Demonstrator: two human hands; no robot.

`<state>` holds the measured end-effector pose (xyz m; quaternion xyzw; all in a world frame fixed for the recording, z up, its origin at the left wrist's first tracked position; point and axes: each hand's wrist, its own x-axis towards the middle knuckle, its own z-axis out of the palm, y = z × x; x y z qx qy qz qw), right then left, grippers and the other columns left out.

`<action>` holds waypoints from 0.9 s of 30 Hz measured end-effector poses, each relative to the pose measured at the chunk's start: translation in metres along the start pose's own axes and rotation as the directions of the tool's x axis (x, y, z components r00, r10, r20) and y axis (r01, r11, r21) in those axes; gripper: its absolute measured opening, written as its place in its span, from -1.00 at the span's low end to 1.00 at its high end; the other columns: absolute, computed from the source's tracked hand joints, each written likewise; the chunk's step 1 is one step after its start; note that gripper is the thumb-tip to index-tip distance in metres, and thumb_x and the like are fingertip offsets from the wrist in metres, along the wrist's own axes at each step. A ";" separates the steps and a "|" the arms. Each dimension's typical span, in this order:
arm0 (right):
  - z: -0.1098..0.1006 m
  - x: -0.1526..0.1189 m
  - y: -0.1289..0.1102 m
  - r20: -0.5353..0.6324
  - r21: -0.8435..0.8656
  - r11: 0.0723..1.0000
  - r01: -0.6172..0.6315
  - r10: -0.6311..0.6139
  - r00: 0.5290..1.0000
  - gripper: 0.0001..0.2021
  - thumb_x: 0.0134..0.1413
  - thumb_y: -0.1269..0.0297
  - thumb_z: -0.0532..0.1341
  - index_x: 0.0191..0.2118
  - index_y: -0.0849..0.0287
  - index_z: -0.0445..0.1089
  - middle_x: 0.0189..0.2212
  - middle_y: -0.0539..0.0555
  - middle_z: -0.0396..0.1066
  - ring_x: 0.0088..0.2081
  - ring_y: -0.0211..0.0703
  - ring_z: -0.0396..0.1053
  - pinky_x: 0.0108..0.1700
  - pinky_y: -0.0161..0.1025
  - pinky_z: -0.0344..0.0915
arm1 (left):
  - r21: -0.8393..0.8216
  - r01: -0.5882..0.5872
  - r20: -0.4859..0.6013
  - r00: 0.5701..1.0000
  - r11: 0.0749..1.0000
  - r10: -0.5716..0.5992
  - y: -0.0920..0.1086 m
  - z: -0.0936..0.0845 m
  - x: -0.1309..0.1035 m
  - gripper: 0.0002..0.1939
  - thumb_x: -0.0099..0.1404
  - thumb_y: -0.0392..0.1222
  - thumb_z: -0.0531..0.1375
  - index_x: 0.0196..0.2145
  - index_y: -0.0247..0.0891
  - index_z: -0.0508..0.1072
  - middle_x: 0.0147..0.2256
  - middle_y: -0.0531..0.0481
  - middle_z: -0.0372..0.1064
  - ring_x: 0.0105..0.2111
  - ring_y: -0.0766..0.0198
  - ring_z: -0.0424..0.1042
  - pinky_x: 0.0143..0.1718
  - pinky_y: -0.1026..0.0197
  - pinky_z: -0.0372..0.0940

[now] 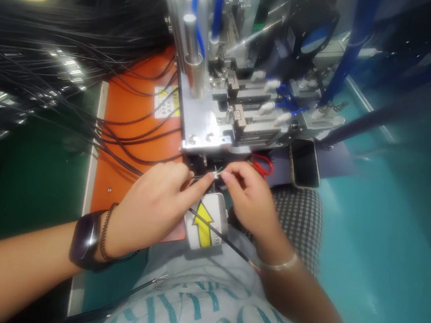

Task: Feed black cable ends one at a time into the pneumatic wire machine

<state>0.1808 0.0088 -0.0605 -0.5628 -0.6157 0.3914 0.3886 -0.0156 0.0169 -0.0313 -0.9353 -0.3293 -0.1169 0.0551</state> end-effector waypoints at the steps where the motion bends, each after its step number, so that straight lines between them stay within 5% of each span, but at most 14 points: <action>1: 0.000 0.000 0.002 0.011 0.028 0.999 -0.030 0.029 1.000 -0.88 0.20 0.27 0.09 -0.34 0.13 0.31 -0.39 -0.01 0.33 -0.33 -0.22 0.29 -0.28 -0.28 0.22 | -0.008 0.001 0.007 1.000 1.000 -0.001 0.000 0.000 0.000 -0.57 0.28 -0.22 0.06 0.11 -0.29 0.29 -0.40 -0.08 0.14 -0.43 0.22 0.12 -0.45 0.19 0.09; 17: 0.010 0.000 0.009 0.035 0.230 0.944 -0.235 0.233 0.972 -0.90 0.08 0.26 0.16 -0.40 0.14 0.30 -0.51 -0.06 0.25 -0.47 -0.29 0.21 -0.45 -0.34 0.17 | -0.064 0.030 0.100 0.995 0.997 -0.024 -0.002 0.000 0.002 -0.56 0.35 -0.11 -0.06 0.12 -0.27 0.29 -0.34 -0.12 0.17 -0.39 0.18 0.16 -0.40 0.15 0.12; 27: 0.010 0.003 0.010 -0.035 0.295 0.943 -0.154 0.172 0.985 -0.89 0.07 0.22 0.20 -0.31 0.13 0.39 -0.38 0.00 0.37 -0.33 -0.23 0.31 -0.34 -0.30 0.27 | -0.035 -0.016 0.035 0.999 0.999 0.017 -0.004 0.000 0.002 -0.63 0.33 -0.23 0.02 0.06 -0.28 0.35 -0.38 -0.08 0.16 -0.39 0.21 0.15 -0.40 0.17 0.07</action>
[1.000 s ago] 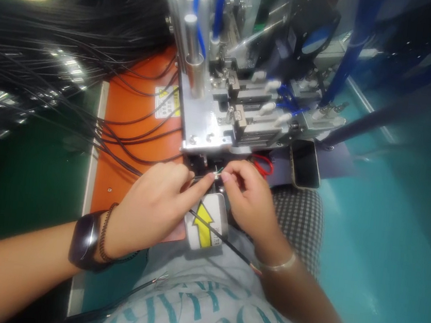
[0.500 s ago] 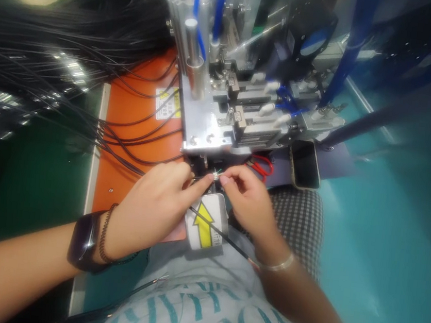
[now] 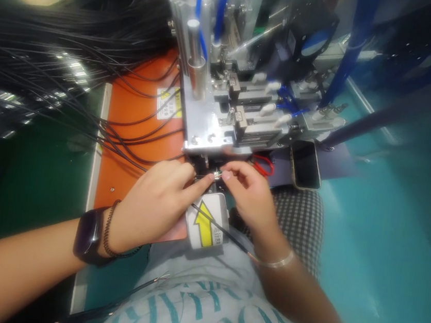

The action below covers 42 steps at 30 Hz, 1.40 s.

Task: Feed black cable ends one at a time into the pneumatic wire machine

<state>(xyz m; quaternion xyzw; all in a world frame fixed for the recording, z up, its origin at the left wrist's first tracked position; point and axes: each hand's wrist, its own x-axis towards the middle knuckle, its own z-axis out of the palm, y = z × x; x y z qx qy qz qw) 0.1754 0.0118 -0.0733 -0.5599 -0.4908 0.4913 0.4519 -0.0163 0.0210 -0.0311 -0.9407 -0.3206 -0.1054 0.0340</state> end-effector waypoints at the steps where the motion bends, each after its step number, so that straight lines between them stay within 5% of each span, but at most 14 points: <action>1: 0.000 0.000 -0.001 -0.004 -0.011 1.000 0.008 -0.008 1.000 -0.88 0.08 0.21 0.20 -0.32 0.13 0.39 -0.37 0.00 0.38 -0.32 -0.22 0.32 -0.33 -0.30 0.27 | 0.001 0.002 0.000 1.000 1.000 -0.002 0.000 0.000 0.000 -0.64 0.33 -0.23 0.02 0.06 -0.27 0.35 -0.38 -0.08 0.17 -0.39 0.21 0.15 -0.39 0.17 0.08; 16: -0.003 0.001 -0.010 -0.021 -0.306 0.938 0.162 -0.177 0.984 -0.92 0.01 0.43 0.18 -0.43 0.16 0.40 -0.44 -0.03 0.33 -0.38 -0.26 0.27 -0.33 -0.31 0.18 | 0.074 0.043 0.086 0.995 0.996 -0.049 0.001 0.000 0.004 -0.60 0.32 -0.26 0.01 0.11 -0.12 0.28 -0.34 -0.07 0.17 -0.39 0.18 0.16 -0.41 0.16 0.04; 23: 0.000 0.009 -0.001 0.139 0.074 0.975 -0.211 0.200 0.970 -0.87 0.03 0.27 0.16 -0.47 0.16 0.29 -0.61 -0.13 0.17 -0.56 -0.34 0.12 -0.49 -0.35 0.08 | 0.143 0.034 0.152 0.987 0.989 -0.056 0.006 -0.008 0.010 -0.55 0.26 -0.32 0.06 0.11 -0.12 0.27 -0.35 -0.05 0.16 -0.39 0.18 0.16 -0.41 0.15 0.04; 30: -0.002 0.010 -0.001 0.107 0.160 0.976 -0.147 0.131 0.986 -0.85 0.01 0.27 0.21 -0.28 0.13 0.46 -0.33 -0.01 0.46 -0.38 -0.26 0.34 -0.38 -0.33 0.21 | 0.060 -0.012 0.016 1.000 0.998 0.011 0.000 0.001 0.004 -0.70 0.33 -0.29 0.02 -0.01 -0.29 0.35 -0.32 -0.06 0.25 -0.33 0.19 0.20 -0.31 0.12 0.13; 37: -0.002 0.006 -0.013 -0.031 -0.275 0.961 0.008 -0.018 0.999 -0.92 0.01 0.33 0.20 -0.45 0.18 0.40 -0.57 -0.07 0.30 -0.50 -0.31 0.19 -0.44 -0.35 0.11 | 0.125 0.012 0.020 1.000 0.992 -0.015 0.003 -0.005 0.006 -0.77 0.30 -0.31 0.03 -0.13 -0.30 0.40 -0.38 -0.03 0.28 -0.40 0.18 0.22 -0.41 0.13 0.13; 42: -0.002 0.010 -0.015 0.009 -0.313 0.945 -0.098 0.106 0.994 -0.90 -0.02 0.31 0.19 -0.48 0.20 0.35 -0.57 -0.06 0.29 -0.52 -0.31 0.18 -0.48 -0.35 0.08 | 0.174 0.057 0.084 0.994 0.983 -0.073 0.011 -0.019 0.007 -0.85 0.25 -0.36 0.05 -0.39 -0.30 0.41 -0.44 -0.04 0.30 -0.41 0.15 0.28 -0.42 0.12 0.16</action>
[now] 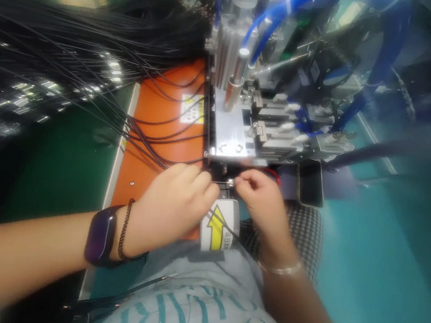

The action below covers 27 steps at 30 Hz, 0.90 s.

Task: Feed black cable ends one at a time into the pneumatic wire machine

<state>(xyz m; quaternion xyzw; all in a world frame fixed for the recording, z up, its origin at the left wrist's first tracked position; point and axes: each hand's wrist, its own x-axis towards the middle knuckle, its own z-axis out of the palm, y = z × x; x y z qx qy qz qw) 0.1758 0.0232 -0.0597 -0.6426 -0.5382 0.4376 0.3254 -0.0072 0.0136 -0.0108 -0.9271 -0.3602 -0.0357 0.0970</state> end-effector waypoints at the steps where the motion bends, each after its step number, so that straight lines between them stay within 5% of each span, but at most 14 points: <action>1: 0.000 0.001 0.000 0.014 0.006 1.000 -0.017 0.017 1.000 -0.89 -0.02 0.30 0.19 -0.47 0.20 0.35 -0.56 -0.05 0.30 -0.52 -0.30 0.20 -0.48 -0.35 0.10 | 0.009 0.017 0.020 1.000 1.000 -0.017 0.002 -0.004 -0.001 -0.86 0.23 -0.36 0.07 -0.40 -0.31 0.41 -0.41 -0.06 0.32 -0.37 0.12 0.30 -0.40 0.11 0.18; 4: 0.000 -0.001 0.003 -0.013 0.034 0.999 -0.009 0.009 1.000 -0.89 0.01 0.26 0.20 -0.41 0.19 0.37 -0.50 -0.03 0.34 -0.46 -0.27 0.26 -0.42 -0.33 0.17 | 0.019 0.053 0.085 0.995 0.998 -0.054 0.008 -0.012 -0.005 -0.90 0.16 -0.32 0.14 -0.37 -0.35 0.44 -0.35 -0.13 0.34 -0.29 0.04 0.32 -0.37 0.09 0.21; 8: -0.012 -0.012 0.009 -0.123 0.032 0.997 0.072 -0.068 0.990 -0.88 0.06 0.22 0.20 -0.32 0.15 0.38 -0.41 0.00 0.37 -0.41 -0.25 0.30 -0.39 -0.33 0.22 | 0.036 0.098 0.149 0.984 0.995 -0.102 0.014 -0.015 -0.006 -0.85 0.11 -0.33 0.17 -0.33 -0.40 0.47 -0.44 -0.11 0.35 -0.42 0.09 0.33 -0.45 0.11 0.19; 11: -0.034 -0.025 0.008 0.049 -0.031 0.963 0.268 -0.266 0.963 -0.85 0.06 0.31 0.23 -0.20 0.08 0.39 -0.41 -0.03 0.36 -0.41 -0.26 0.31 -0.37 -0.34 0.24 | 0.020 0.135 0.200 0.970 0.991 -0.137 0.015 -0.016 -0.004 -0.78 0.13 -0.39 0.12 -0.24 -0.39 0.45 -0.42 -0.10 0.39 -0.40 0.10 0.36 -0.42 0.11 0.21; 12: -0.044 -0.029 0.006 0.225 -0.020 0.915 0.402 -0.388 0.894 -0.78 0.06 0.36 0.23 -0.14 0.03 0.39 -0.38 -0.03 0.38 -0.38 -0.26 0.33 -0.33 -0.33 0.26 | -0.002 0.149 0.226 0.963 0.989 -0.145 0.014 -0.016 -0.003 -0.78 0.13 -0.38 0.12 -0.23 -0.39 0.44 -0.42 -0.10 0.39 -0.39 0.10 0.37 -0.40 0.10 0.22; 15: -0.066 -0.040 -0.006 0.685 0.190 0.718 0.670 -0.586 0.433 -0.71 0.13 0.45 0.15 -0.08 -0.03 0.40 -0.31 0.00 0.44 -0.29 -0.26 0.36 -0.20 -0.30 0.28 | -0.078 0.187 0.302 0.941 0.979 -0.156 0.012 -0.015 -0.002 -0.80 0.10 -0.31 0.17 -0.27 -0.38 0.43 -0.40 -0.13 0.40 -0.36 0.06 0.38 -0.35 0.07 0.25; 16: -0.070 -0.042 -0.010 0.742 0.206 0.702 0.681 -0.566 0.359 -0.73 0.15 0.46 0.13 -0.11 -0.01 0.43 -0.31 0.02 0.44 -0.27 -0.24 0.36 -0.18 -0.29 0.28 | -0.086 0.199 0.306 0.938 0.976 -0.165 0.010 -0.013 -0.003 -0.79 0.09 -0.31 0.17 -0.26 -0.38 0.42 -0.35 -0.16 0.41 -0.33 0.04 0.39 -0.33 0.06 0.26; 17: -0.073 -0.045 -0.013 0.766 0.195 0.708 0.678 -0.542 0.345 -0.75 0.15 0.46 0.11 -0.16 0.02 0.45 -0.32 0.04 0.44 -0.27 -0.23 0.36 -0.17 -0.28 0.28 | -0.081 0.211 0.290 0.940 0.974 -0.179 0.008 -0.010 -0.003 -0.78 0.09 -0.33 0.17 -0.25 -0.38 0.42 -0.29 -0.21 0.42 -0.29 0.02 0.39 -0.31 0.05 0.26; 20: -0.071 -0.048 -0.019 0.706 0.140 0.757 0.638 -0.528 0.472 -0.76 0.16 0.47 0.10 -0.15 0.04 0.44 -0.31 0.06 0.45 -0.22 -0.19 0.37 -0.12 -0.22 0.29 | -0.058 0.230 0.179 0.960 0.971 -0.217 -0.001 -0.001 -0.004 -0.77 0.12 -0.41 0.11 -0.22 -0.38 0.41 -0.15 -0.29 0.39 -0.19 0.01 0.39 -0.23 0.03 0.26; 27: -0.052 -0.047 -0.012 0.532 0.079 0.742 0.666 -0.596 0.601 -0.78 0.15 0.39 0.16 -0.15 -0.02 0.48 -0.31 0.05 0.41 -0.25 -0.19 0.34 -0.21 -0.25 0.31 | -0.190 0.257 0.126 0.963 0.947 -0.237 -0.017 -0.005 0.002 -0.82 0.15 -0.47 0.06 -0.37 -0.30 0.40 -0.43 -0.09 0.39 -0.37 0.13 0.38 -0.31 0.10 0.24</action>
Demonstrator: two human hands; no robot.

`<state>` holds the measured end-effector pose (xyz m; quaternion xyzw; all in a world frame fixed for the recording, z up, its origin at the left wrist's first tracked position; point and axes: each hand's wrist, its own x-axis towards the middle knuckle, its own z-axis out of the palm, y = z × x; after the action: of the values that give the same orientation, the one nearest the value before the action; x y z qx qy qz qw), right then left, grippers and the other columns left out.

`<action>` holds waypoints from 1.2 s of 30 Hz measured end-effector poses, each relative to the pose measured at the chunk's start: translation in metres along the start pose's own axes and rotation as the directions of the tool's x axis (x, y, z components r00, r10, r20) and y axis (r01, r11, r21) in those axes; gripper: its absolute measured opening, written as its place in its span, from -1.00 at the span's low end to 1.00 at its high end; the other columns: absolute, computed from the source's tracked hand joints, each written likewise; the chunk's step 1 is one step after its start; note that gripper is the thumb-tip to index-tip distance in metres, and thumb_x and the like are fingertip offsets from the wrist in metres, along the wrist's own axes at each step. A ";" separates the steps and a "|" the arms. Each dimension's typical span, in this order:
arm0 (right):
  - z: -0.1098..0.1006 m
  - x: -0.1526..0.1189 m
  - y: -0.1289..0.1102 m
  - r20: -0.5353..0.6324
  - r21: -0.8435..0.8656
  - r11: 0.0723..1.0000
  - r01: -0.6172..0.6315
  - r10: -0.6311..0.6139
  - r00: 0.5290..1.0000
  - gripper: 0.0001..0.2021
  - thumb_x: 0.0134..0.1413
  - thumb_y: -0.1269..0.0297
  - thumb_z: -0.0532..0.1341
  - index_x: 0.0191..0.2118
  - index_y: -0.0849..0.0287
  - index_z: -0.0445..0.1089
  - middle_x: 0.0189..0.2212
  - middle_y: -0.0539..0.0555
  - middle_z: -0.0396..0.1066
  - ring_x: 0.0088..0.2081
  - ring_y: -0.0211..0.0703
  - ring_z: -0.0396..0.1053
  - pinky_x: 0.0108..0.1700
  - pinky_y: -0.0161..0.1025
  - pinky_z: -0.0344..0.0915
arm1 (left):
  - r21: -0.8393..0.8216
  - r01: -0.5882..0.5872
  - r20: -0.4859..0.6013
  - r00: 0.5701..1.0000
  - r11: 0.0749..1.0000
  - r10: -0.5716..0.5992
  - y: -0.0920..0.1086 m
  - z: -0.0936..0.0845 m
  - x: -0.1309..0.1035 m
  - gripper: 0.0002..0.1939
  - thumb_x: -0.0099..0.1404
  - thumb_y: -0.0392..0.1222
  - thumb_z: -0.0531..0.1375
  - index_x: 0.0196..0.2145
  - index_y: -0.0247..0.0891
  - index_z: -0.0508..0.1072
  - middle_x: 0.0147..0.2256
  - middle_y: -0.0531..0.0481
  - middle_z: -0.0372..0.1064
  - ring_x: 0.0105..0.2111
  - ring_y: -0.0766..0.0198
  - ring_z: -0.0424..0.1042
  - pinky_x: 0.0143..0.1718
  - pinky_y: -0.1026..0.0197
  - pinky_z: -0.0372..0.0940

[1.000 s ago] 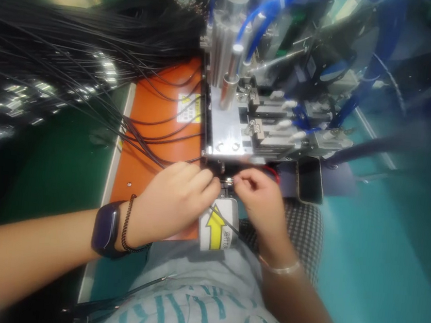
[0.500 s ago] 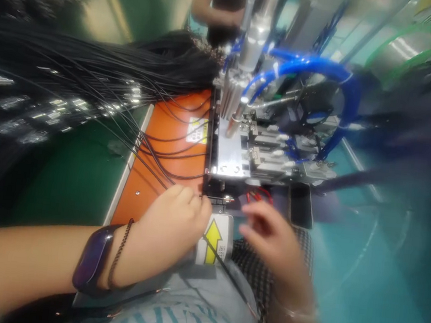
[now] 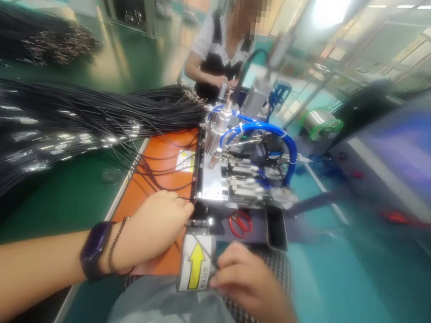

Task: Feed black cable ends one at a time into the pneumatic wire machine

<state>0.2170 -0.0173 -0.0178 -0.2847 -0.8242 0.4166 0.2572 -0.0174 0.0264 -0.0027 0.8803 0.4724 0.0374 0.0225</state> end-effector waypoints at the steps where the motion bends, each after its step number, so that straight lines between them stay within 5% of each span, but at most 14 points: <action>1: 0.003 0.003 0.002 -0.081 0.027 1.000 0.010 -0.008 0.997 -0.79 0.15 0.38 0.17 -0.15 -0.02 0.47 -0.32 0.05 0.41 -0.25 -0.18 0.34 -0.20 -0.23 0.31 | -0.050 -0.034 0.001 0.999 0.998 0.034 0.002 -0.002 -0.001 -0.81 0.15 -0.47 0.06 -0.36 -0.28 0.40 -0.43 -0.07 0.39 -0.36 0.14 0.38 -0.32 0.12 0.24; 4: 0.013 0.017 0.005 -0.239 0.087 0.996 0.033 -0.011 0.971 -0.76 0.19 0.40 0.12 -0.12 -0.03 0.46 -0.29 0.04 0.44 -0.23 -0.18 0.35 -0.17 -0.20 0.31 | -0.280 -0.144 0.029 0.987 0.949 0.158 0.012 -0.008 -0.006 -0.81 0.17 -0.42 0.06 -0.29 -0.24 0.40 -0.37 -0.02 0.38 -0.33 0.21 0.37 -0.31 0.20 0.24; 8: 0.027 0.034 0.010 -0.366 0.110 0.993 -0.052 0.089 0.926 -0.79 0.19 0.37 0.11 -0.14 0.03 0.45 -0.25 0.05 0.46 -0.19 -0.17 0.37 -0.14 -0.19 0.31 | -0.537 -0.040 0.086 0.991 0.843 0.102 0.018 -0.013 -0.008 -0.78 0.32 -0.28 -0.05 -0.23 -0.25 0.38 -0.31 -0.01 0.39 -0.32 0.28 0.37 -0.28 0.23 0.26; 12: 0.037 0.037 0.017 -0.587 0.241 0.947 -0.210 0.315 0.746 -0.86 0.10 0.33 0.20 -0.18 0.11 0.38 -0.28 0.06 0.44 -0.26 -0.16 0.41 -0.21 -0.21 0.34 | -0.734 0.001 0.079 0.993 0.679 0.084 0.011 -0.012 0.000 -0.70 0.41 -0.14 -0.10 -0.14 -0.21 0.38 -0.22 0.03 0.42 -0.23 0.33 0.38 -0.19 0.27 0.25; 16: 0.040 0.034 0.019 -0.729 0.182 0.963 -0.197 0.266 0.631 -0.96 0.06 0.35 0.22 -0.31 0.13 0.38 -0.34 0.04 0.40 -0.27 -0.16 0.38 -0.21 -0.21 0.32 | -0.747 -0.081 -0.022 0.995 0.660 0.098 0.007 -0.004 0.004 -0.70 0.41 -0.14 -0.09 -0.19 -0.22 0.41 -0.29 0.06 0.42 -0.29 0.37 0.37 -0.24 0.30 0.24; 23: 0.043 0.027 0.006 -0.760 -0.101 0.982 -0.159 0.027 0.649 -0.84 0.06 0.46 0.21 -0.24 0.07 0.43 -0.29 0.06 0.43 -0.24 -0.13 0.36 -0.18 -0.15 0.31 | -0.603 -0.137 -0.172 0.984 0.786 0.039 0.010 0.006 -0.001 -0.77 0.36 -0.20 -0.01 -0.25 -0.25 0.43 -0.33 0.00 0.40 -0.31 0.33 0.36 -0.27 0.27 0.27; 27: 0.054 0.029 0.006 -0.673 -0.167 0.973 -0.157 0.004 0.740 -0.85 0.08 0.47 0.20 -0.26 0.09 0.45 -0.36 0.04 0.47 -0.28 -0.13 0.36 -0.16 -0.12 0.30 | -0.585 -0.132 -0.216 0.976 0.800 0.003 0.007 0.010 -0.002 -0.79 0.35 -0.20 0.01 -0.25 -0.25 0.44 -0.32 0.00 0.42 -0.29 0.34 0.38 -0.23 0.27 0.28; 29: 0.056 0.032 0.007 -0.694 -0.100 0.966 -0.238 0.104 0.712 -0.90 0.09 0.41 0.21 -0.29 0.12 0.45 -0.35 0.05 0.47 -0.28 -0.14 0.36 -0.19 -0.15 0.31 | -0.581 -0.130 -0.214 0.977 0.803 0.003 0.007 0.011 -0.002 -0.80 0.35 -0.20 0.02 -0.24 -0.24 0.44 -0.31 0.02 0.42 -0.28 0.35 0.38 -0.22 0.28 0.28; 32: 0.053 0.034 0.007 -0.766 0.028 0.942 -0.334 0.235 0.599 -0.92 0.10 0.32 0.21 -0.27 0.13 0.44 -0.31 0.07 0.46 -0.26 -0.13 0.37 -0.21 -0.18 0.31 | -0.561 -0.140 -0.210 0.977 0.816 0.024 0.007 0.012 -0.004 -0.80 0.34 -0.21 0.03 -0.22 -0.23 0.43 -0.30 0.02 0.42 -0.28 0.35 0.38 -0.22 0.28 0.28; 36: 0.051 0.033 0.004 -0.761 0.025 0.948 -0.317 0.224 0.609 -0.89 0.12 0.33 0.16 -0.40 0.14 0.40 -0.42 0.03 0.41 -0.32 -0.15 0.34 -0.21 -0.18 0.28 | -0.514 -0.174 -0.211 0.975 0.840 0.073 0.008 0.016 -0.006 -0.79 0.34 -0.22 0.01 -0.19 -0.23 0.43 -0.31 -0.01 0.42 -0.29 0.33 0.38 -0.25 0.26 0.29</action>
<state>0.1606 -0.0201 -0.0413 -0.5669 -0.6111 0.2472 0.4941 -0.0124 0.0169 -0.0183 0.8614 0.3859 0.2480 0.2182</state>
